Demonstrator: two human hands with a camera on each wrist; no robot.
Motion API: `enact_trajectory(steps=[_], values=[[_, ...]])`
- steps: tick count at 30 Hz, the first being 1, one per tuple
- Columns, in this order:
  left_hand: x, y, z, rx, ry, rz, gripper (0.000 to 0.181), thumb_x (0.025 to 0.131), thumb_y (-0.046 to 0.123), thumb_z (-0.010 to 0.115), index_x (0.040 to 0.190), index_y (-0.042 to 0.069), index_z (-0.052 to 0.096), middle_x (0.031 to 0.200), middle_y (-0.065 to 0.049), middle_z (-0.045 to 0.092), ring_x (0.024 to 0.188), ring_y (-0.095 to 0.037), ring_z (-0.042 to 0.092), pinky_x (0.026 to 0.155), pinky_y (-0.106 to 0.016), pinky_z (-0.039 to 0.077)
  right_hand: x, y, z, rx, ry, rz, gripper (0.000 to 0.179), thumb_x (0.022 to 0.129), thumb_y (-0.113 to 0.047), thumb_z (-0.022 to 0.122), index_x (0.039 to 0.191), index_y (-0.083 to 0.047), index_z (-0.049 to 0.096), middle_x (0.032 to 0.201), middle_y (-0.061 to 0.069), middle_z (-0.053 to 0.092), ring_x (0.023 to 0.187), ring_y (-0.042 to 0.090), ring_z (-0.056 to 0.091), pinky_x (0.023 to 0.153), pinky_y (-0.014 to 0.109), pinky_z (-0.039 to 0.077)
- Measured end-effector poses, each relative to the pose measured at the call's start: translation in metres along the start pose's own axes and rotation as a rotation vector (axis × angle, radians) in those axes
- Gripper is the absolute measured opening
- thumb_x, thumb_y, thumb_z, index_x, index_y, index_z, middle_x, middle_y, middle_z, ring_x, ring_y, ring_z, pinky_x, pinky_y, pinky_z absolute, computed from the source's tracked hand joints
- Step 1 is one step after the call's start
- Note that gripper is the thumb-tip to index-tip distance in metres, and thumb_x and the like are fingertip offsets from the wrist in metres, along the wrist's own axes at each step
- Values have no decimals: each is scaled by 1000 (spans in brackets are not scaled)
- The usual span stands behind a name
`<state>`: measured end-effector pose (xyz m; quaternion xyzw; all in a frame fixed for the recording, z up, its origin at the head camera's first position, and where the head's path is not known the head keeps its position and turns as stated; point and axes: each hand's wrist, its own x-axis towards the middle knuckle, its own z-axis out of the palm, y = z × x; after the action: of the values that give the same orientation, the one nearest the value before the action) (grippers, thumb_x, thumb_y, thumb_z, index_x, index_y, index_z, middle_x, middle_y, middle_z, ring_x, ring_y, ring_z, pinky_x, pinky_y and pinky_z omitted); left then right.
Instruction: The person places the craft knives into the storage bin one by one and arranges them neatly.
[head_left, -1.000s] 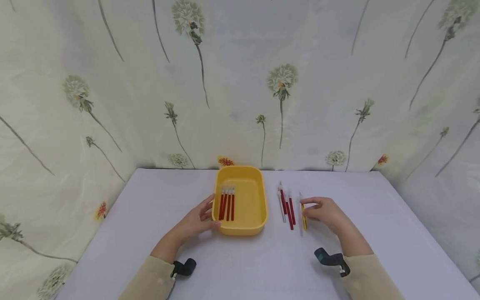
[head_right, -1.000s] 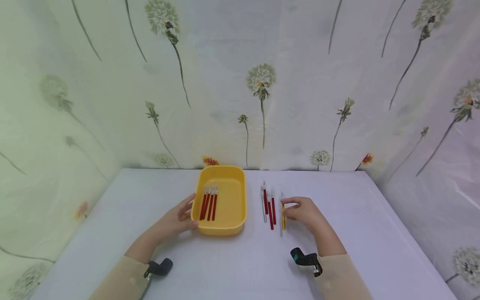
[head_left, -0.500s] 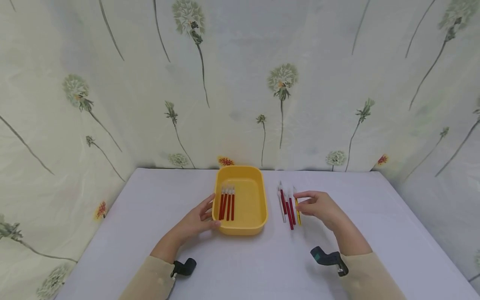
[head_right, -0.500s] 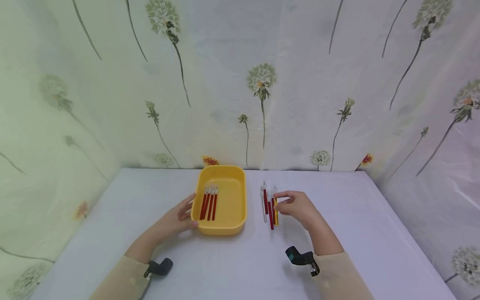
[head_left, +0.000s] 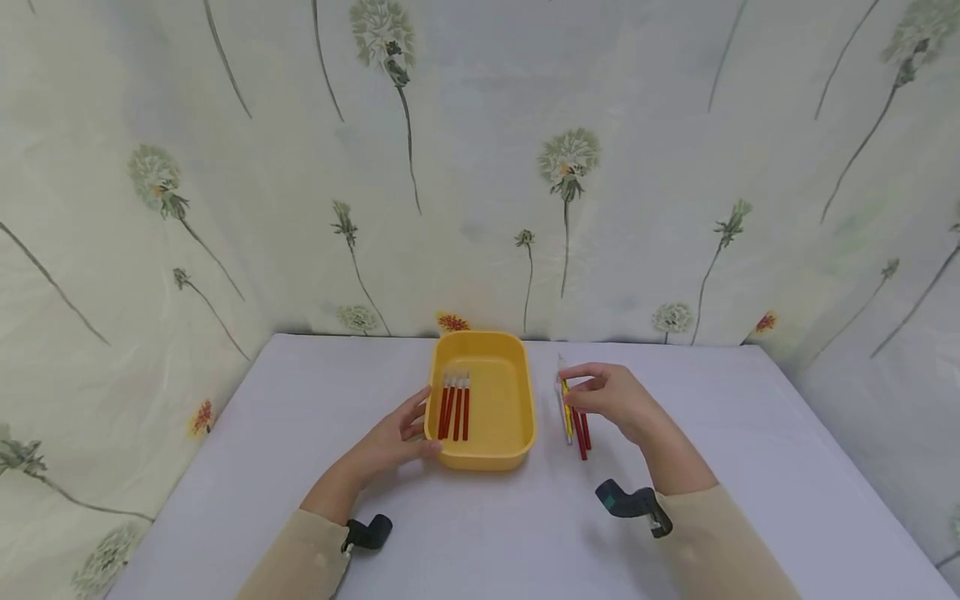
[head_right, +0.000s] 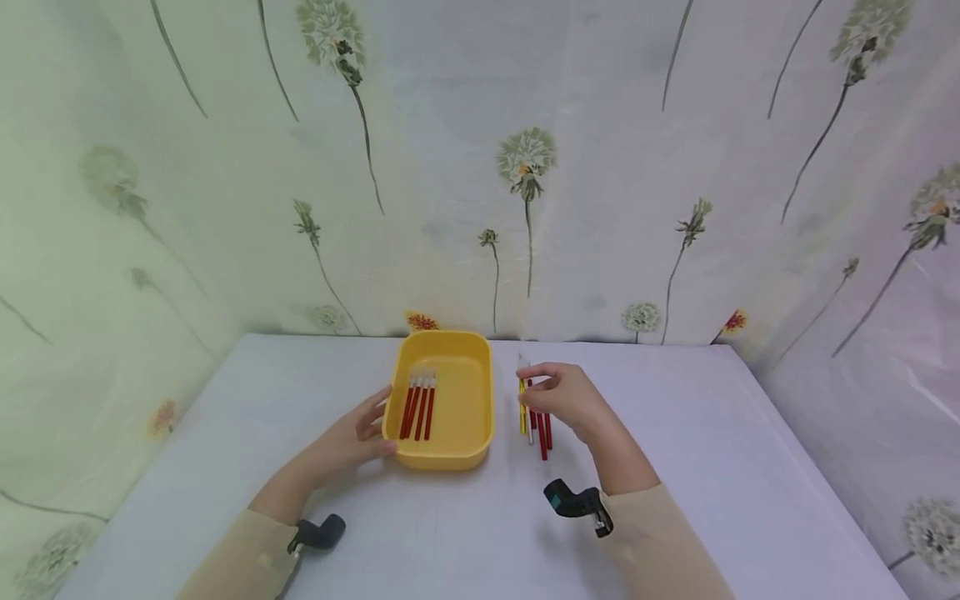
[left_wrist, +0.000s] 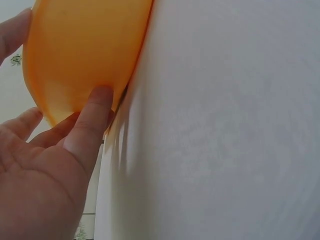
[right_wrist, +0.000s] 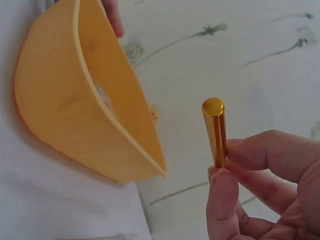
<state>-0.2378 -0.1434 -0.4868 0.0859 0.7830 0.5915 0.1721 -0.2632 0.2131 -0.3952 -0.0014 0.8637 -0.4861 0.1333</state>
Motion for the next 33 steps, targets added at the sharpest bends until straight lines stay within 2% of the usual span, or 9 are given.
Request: enact_trajectory(steps=[4,13,18,21,27,33], values=[[0,0,-1,-10,-11,7,97,84,31,83,160,31,22,161,-9,32,144,-33,38,113,-52,36,4,-10,9,19,-22,-28,40,90,-14,74,129,-9,66,107,13,70,98,32,67,98,49,52],[1,-1,-1,-20,-13,-5,97,84,33,83,160,34,23,161,-8,32,144,-32,37,113,-52,35,19,-21,35,32,-45,-8,41,90,-13,73,130,-8,65,114,15,69,104,32,67,97,48,53],[0,-1,-2,-18,-8,-6,95,84,33,82,159,34,24,161,-8,32,144,-32,38,113,-53,35,27,-26,49,18,-43,8,42,90,-14,74,130,-9,66,111,12,67,96,23,68,95,44,54],[1,-1,-2,-14,-10,-6,96,84,34,82,159,34,24,161,-8,32,144,-32,38,113,-52,35,32,-30,57,45,-49,26,40,90,-13,74,129,-10,67,112,12,67,95,22,68,94,41,55],[0,1,-2,-24,-13,-4,96,84,33,83,159,35,23,161,-9,31,144,-33,37,113,-52,35,43,-35,76,168,-71,34,39,87,-6,76,126,-5,68,117,15,65,95,23,69,88,34,58],[-1,1,-2,-21,-16,2,95,85,32,82,160,34,23,161,-10,32,143,-33,39,113,-52,36,49,-37,95,180,-60,31,35,88,-4,74,122,-4,69,113,14,65,93,24,69,87,35,58]])
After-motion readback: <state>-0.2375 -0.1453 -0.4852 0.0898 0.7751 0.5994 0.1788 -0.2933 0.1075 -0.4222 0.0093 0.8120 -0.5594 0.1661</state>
